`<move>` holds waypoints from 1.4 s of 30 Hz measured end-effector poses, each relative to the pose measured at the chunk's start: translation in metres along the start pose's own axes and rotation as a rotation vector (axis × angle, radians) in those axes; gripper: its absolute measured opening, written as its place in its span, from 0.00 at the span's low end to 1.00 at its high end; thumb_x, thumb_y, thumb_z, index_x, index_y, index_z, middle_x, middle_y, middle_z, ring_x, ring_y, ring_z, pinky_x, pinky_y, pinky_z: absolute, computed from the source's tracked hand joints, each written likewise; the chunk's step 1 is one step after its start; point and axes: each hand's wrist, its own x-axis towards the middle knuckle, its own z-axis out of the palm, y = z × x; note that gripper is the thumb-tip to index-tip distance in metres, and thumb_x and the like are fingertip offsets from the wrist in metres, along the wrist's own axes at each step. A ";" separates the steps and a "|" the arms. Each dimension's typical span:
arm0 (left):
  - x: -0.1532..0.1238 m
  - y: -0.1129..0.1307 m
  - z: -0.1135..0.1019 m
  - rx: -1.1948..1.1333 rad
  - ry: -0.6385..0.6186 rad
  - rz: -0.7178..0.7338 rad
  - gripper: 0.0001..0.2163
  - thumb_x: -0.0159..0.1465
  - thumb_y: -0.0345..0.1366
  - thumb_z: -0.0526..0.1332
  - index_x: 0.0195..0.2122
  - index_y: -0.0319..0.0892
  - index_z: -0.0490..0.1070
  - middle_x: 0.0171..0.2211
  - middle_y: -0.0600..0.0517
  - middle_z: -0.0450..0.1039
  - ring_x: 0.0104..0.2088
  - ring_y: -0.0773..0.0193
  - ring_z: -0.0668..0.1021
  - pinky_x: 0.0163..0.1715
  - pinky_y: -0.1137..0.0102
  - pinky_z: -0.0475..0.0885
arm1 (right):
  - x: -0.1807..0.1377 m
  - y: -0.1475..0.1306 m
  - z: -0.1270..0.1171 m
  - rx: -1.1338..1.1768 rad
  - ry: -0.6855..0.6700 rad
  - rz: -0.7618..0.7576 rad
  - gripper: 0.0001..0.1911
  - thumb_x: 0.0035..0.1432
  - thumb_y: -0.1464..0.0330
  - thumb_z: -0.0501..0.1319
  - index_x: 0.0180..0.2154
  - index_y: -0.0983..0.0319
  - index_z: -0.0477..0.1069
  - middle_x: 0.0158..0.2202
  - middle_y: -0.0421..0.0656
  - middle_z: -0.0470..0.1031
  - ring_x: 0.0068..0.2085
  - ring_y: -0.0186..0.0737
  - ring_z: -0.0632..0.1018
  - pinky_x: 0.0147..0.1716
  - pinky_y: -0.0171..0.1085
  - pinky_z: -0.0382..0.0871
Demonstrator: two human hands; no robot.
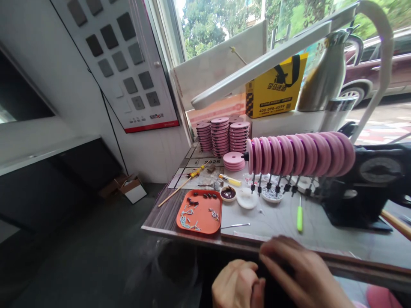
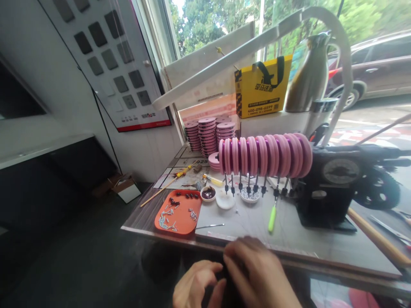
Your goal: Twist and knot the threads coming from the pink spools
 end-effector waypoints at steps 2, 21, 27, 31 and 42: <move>-0.002 -0.006 -0.001 0.078 -0.079 0.023 0.08 0.68 0.36 0.48 0.32 0.44 0.62 0.20 0.54 0.73 0.19 0.66 0.75 0.20 0.73 0.69 | 0.024 -0.003 -0.011 -0.199 -0.142 0.083 0.10 0.60 0.73 0.53 0.29 0.62 0.69 0.28 0.43 0.74 0.31 0.42 0.75 0.30 0.37 0.65; -0.010 -0.019 0.003 0.592 -0.350 0.227 0.09 0.50 0.21 0.54 0.20 0.43 0.63 0.48 0.43 0.75 0.14 0.70 0.71 0.09 0.70 0.59 | 0.072 0.001 -0.013 -0.386 -0.437 0.118 0.09 0.52 0.78 0.57 0.25 0.64 0.73 0.26 0.45 0.78 0.27 0.41 0.75 0.23 0.33 0.52; -0.010 -0.019 0.003 0.593 -0.352 0.226 0.09 0.51 0.22 0.54 0.20 0.43 0.64 0.48 0.45 0.75 0.13 0.70 0.71 0.10 0.70 0.59 | 0.071 -0.001 -0.012 -0.414 -0.441 0.111 0.08 0.52 0.77 0.58 0.25 0.63 0.73 0.26 0.45 0.78 0.27 0.41 0.75 0.23 0.33 0.52; -0.010 -0.021 0.002 0.591 -0.344 0.227 0.08 0.53 0.22 0.54 0.24 0.43 0.67 0.49 0.45 0.74 0.13 0.69 0.70 0.09 0.69 0.60 | 0.069 0.001 -0.018 -0.484 -0.454 0.079 0.10 0.53 0.79 0.57 0.25 0.63 0.74 0.26 0.47 0.78 0.28 0.43 0.76 0.23 0.34 0.52; -0.001 -0.026 0.007 0.538 -0.337 0.167 0.23 0.58 0.19 0.54 0.55 0.39 0.65 0.49 0.52 0.75 0.26 0.65 0.79 0.20 0.71 0.73 | 0.051 0.018 -0.084 -0.707 -0.512 -0.033 0.15 0.49 0.86 0.58 0.21 0.63 0.75 0.21 0.43 0.76 0.24 0.39 0.76 0.23 0.33 0.56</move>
